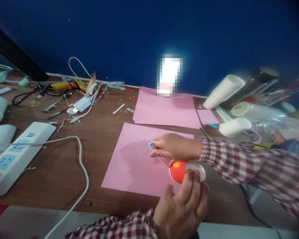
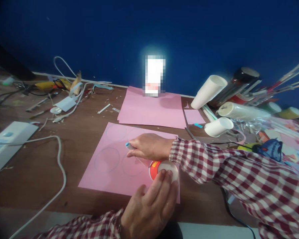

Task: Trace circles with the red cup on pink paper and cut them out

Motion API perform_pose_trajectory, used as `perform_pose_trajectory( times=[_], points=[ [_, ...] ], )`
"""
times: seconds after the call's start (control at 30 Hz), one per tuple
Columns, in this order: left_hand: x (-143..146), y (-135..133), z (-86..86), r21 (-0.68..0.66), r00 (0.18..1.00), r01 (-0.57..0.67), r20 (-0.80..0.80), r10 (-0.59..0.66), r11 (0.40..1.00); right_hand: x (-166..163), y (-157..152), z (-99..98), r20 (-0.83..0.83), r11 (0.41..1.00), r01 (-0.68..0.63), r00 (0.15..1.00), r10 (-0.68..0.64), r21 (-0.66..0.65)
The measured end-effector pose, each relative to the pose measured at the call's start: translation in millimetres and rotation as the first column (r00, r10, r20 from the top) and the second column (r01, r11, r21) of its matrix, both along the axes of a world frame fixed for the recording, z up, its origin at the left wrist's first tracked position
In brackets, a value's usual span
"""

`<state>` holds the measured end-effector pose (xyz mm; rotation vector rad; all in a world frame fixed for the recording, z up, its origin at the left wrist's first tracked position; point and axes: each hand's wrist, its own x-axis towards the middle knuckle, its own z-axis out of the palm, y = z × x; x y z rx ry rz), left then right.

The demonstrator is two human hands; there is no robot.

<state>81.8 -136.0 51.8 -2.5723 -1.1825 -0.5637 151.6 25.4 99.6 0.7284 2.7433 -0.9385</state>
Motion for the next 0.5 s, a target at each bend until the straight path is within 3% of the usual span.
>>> perform_pose_trajectory(
  times=[0.23, 0.5],
  points=[
    [-1.4, 1.8, 1.9, -0.012, 0.999, 0.014, -0.041, -0.014, 1.000, 10.5, 11.2, 11.5, 0.108, 0.989, 0.145, 0.984, -0.144, 0.001],
    [-0.8, 0.2, -0.1, -0.034, 0.999, 0.018, -0.045, -0.019, 0.999, 38.6, 13.4, -0.5, -0.011, 0.946, 0.314, 0.949, -0.316, -0.085]
  ],
)
